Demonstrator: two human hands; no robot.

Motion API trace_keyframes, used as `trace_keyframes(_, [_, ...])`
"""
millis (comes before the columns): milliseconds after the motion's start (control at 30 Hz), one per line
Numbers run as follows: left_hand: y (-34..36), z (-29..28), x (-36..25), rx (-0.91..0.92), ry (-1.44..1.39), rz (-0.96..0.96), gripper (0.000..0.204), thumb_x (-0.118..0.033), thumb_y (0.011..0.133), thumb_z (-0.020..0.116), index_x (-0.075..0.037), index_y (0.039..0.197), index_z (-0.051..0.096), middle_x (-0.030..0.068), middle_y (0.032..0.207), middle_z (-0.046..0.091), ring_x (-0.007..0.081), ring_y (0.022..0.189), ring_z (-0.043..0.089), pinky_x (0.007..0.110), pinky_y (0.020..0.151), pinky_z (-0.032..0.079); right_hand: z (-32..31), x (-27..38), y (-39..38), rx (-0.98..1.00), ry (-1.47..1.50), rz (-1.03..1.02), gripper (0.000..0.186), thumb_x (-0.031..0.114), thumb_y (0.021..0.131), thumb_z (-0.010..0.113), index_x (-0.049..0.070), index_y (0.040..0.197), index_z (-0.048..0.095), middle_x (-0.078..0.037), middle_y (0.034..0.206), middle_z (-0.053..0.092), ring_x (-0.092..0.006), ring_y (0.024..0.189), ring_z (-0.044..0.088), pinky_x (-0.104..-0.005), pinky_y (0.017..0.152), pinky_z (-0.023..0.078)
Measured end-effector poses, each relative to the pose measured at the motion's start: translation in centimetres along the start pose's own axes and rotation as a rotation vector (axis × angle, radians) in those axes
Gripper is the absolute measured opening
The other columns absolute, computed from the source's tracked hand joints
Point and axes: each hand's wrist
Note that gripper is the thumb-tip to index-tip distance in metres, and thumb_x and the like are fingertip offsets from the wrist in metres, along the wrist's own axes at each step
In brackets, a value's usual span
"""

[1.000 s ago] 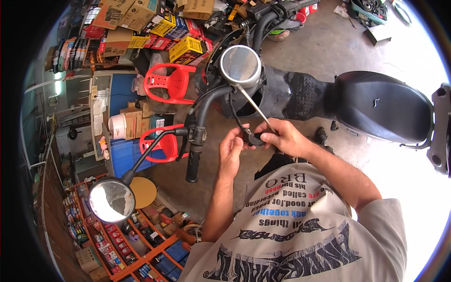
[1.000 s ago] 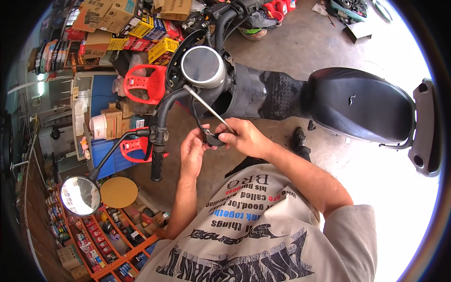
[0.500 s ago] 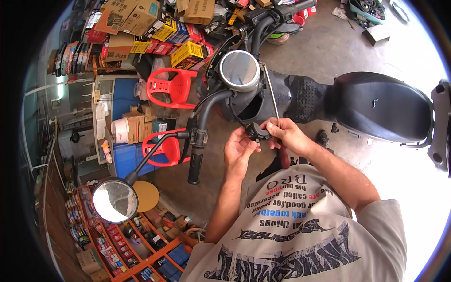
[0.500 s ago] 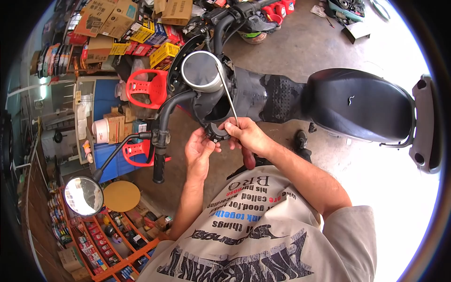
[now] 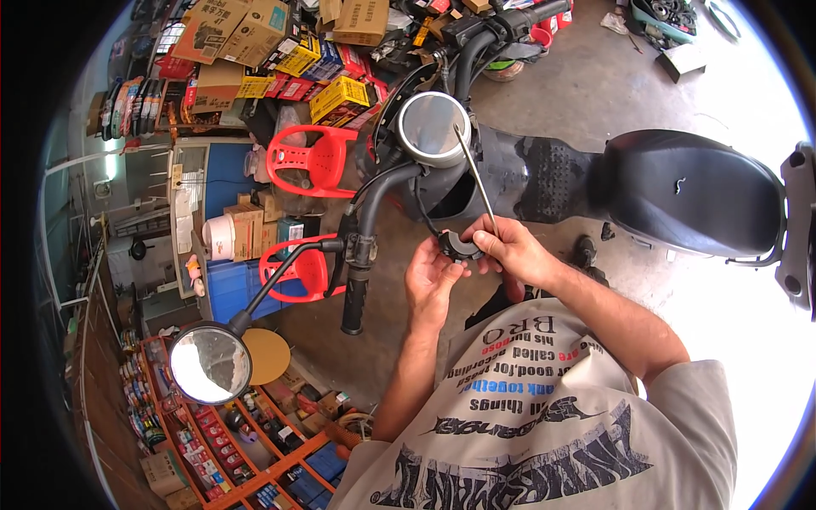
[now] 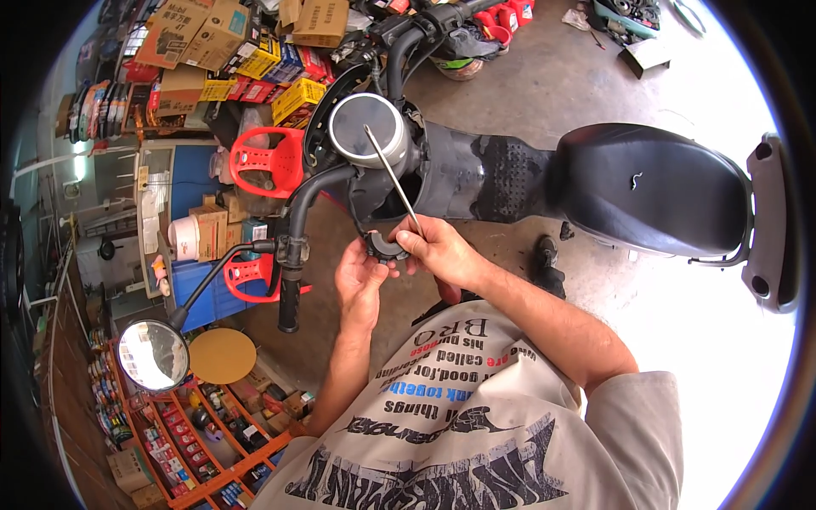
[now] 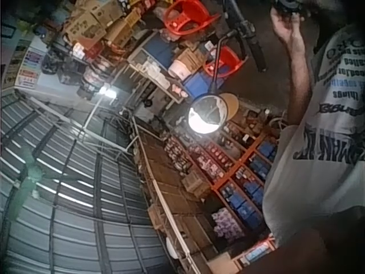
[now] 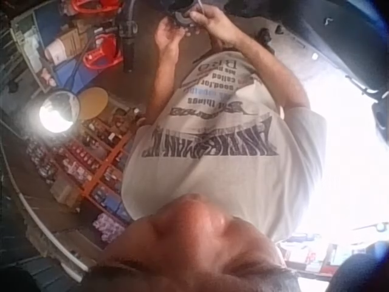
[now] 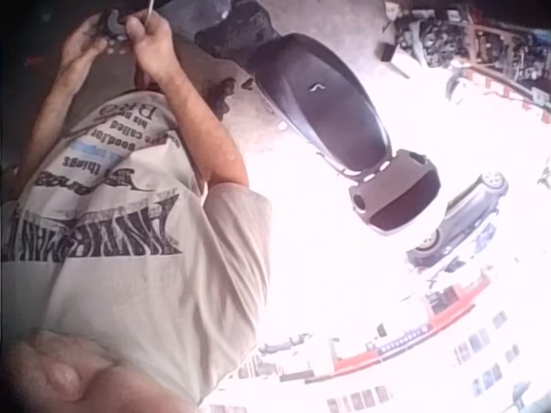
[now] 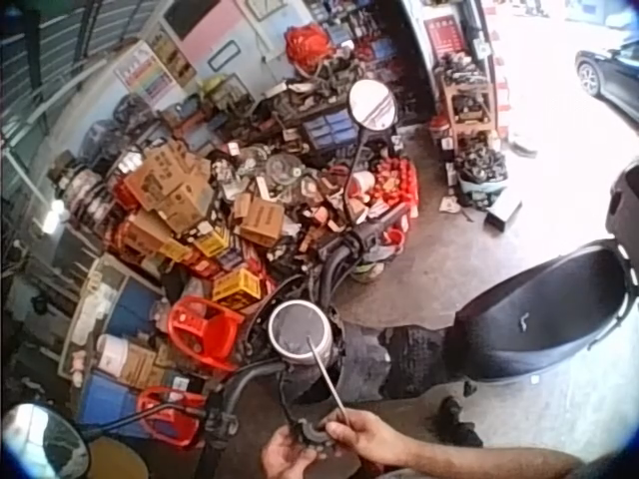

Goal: Repairing a wiring connector on a motorcycle using a screwdriver.

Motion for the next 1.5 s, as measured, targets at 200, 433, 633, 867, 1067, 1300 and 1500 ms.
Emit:
trace_keyframes(200, [-0.4, 0.3, 0.0, -0.028, -0.019, -0.002, 0.049, -0.005, 0.09, 0.066, 0.003, 0.134, 0.045, 0.0081, 0.114, 0.06, 0.0153, 0.093, 0.06, 0.028, 0.077, 0.051, 0.3, 0.5, -0.3, 0.006, -0.048, -0.085, 0.017, 0.013, 0.098, 0.055, -0.001, 0.107, 0.057, -0.005, 0.084, 0.064, -0.0106, 0.07, 0.059, -0.0272, 0.064, 0.05])
trace_keyframes(433, [-1.8, -0.4, 1.2, -0.105, -0.037, -0.054, 0.039, -0.002, 0.093, 0.06, 0.0, 0.131, 0.049, 0.0072, 0.114, 0.061, 0.0139, 0.097, 0.059, 0.027, 0.079, 0.049, 0.9, -0.7, -0.6, -0.008, -0.075, -0.021, 0.021, 0.006, 0.088, 0.066, -0.002, 0.104, 0.056, -0.008, 0.088, 0.063, -0.0116, 0.075, 0.061, -0.0297, 0.067, 0.05])
trace_keyframes(633, [-2.5, -1.1, 2.5, -0.196, -0.037, -0.12, 0.019, -0.004, 0.094, 0.059, -0.004, 0.113, 0.056, 0.0054, 0.106, 0.064, 0.0116, 0.091, 0.06, 0.027, 0.078, 0.05, 1.2, -1.6, -0.6, -0.028, -0.309, -0.166, 0.031, 0.001, 0.076, 0.076, -0.001, 0.101, 0.057, -0.011, 0.098, 0.053, -0.0165, 0.075, 0.062, -0.0314, 0.068, 0.05])
trace_keyframes(867, [-2.6, -1.8, 3.3, -0.212, -0.135, -0.123, 0.009, -0.006, 0.094, 0.061, -0.005, 0.102, 0.055, 0.0071, 0.104, 0.065, 0.012, 0.089, 0.063, 0.027, 0.077, 0.052, 1.6, -1.9, -0.4, -0.027, -0.348, -0.199, 0.034, 0.003, 0.076, 0.077, -0.001, 0.103, 0.057, -0.011, 0.098, 0.054, -0.0188, 0.078, 0.063, -0.0318, 0.069, 0.051])
trace_keyframes(1067, [-2.6, -1.8, 3.6, -0.206, -0.163, -0.084, 0.008, -0.005, 0.094, 0.059, -0.007, 0.101, 0.055, 0.0086, 0.106, 0.065, 0.0158, 0.095, 0.064, 0.032, 0.084, 0.053, 1.9, -1.3, -0.4, -0.026, -0.332, -0.136, 0.039, 0.006, 0.076, 0.077, -0.001, 0.107, 0.055, -0.012, 0.099, 0.055, -0.0186, 0.079, 0.063, -0.0317, 0.069, 0.051])
trace_keyframes(1300, [-2.5, -2.7, 4.8, -0.233, -0.066, -0.019, 0.013, -0.003, 0.093, 0.062, -0.002, 0.103, 0.054, 0.0071, 0.104, 0.063, 0.0122, 0.097, 0.06, 0.028, 0.086, 0.05, 1.8, -1.8, -0.2, -0.021, -0.435, -0.194, 0.051, 0.01, 0.074, 0.079, -0.002, 0.118, 0.056, -0.013, 0.097, 0.058, -0.0238, 0.08, 0.064, -0.0347, 0.071, 0.052])
trace_keyframes(1500, [-2.3, -3.5, 5.3, -0.205, 0.072, 0.052, 0.019, 0.001, 0.091, 0.062, -0.001, 0.108, 0.054, 0.0061, 0.104, 0.063, 0.0108, 0.097, 0.06, 0.026, 0.085, 0.049, 1.4, -2.7, 0.8, 0.058, -0.565, -0.132, 0.048, 0.012, 0.075, 0.081, -0.001, 0.116, 0.061, -0.008, 0.093, 0.061, -0.0157, 0.076, 0.061, -0.031, 0.069, 0.05])
Point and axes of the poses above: each hand's wrist, its own y-axis towards the middle knuckle, its own z-axis out of the palm, x = y × z
